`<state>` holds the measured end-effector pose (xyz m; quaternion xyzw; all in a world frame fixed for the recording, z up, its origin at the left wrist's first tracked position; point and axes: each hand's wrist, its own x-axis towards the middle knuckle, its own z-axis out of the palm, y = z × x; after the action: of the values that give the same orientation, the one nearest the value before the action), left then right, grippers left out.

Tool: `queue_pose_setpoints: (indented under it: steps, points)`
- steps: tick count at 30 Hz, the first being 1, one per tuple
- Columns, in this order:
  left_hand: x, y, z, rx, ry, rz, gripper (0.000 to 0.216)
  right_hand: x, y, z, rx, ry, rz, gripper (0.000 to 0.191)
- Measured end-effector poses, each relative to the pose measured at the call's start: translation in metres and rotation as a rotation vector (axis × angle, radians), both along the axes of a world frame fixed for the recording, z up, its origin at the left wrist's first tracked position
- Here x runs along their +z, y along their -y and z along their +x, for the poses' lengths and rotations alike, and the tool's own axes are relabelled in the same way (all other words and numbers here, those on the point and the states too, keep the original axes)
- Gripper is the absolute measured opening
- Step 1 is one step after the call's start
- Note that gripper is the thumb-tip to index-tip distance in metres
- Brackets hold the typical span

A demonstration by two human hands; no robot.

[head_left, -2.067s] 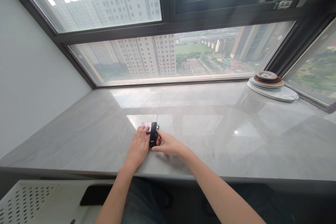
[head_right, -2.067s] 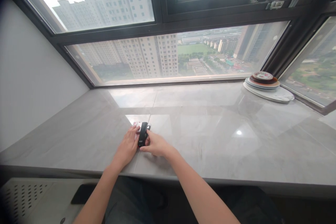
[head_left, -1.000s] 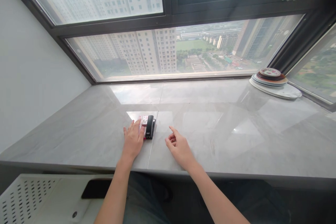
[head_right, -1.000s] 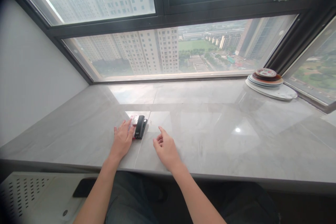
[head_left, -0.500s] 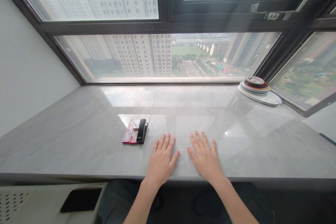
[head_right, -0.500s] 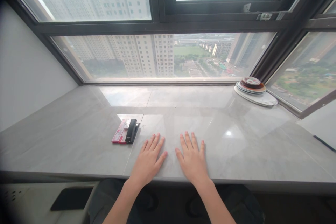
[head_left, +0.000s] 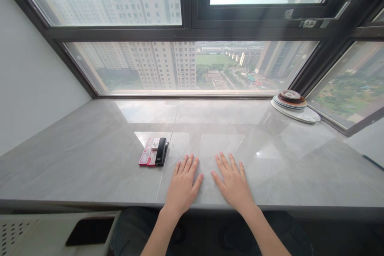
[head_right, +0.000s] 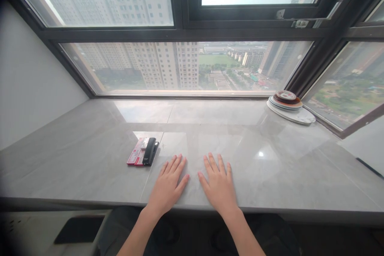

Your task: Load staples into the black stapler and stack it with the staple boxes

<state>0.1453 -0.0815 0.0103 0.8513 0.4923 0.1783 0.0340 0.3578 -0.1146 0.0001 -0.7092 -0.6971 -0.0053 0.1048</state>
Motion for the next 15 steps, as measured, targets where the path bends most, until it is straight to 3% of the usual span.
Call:
queue_pose_setpoints:
  steps: [15]
  points:
    - [0.0014, 0.0002, -0.0017, -0.012, -0.004, -0.017, 0.054, -0.0057, -0.0019, -0.0014, -0.012, 0.042, -0.01, 0.064]
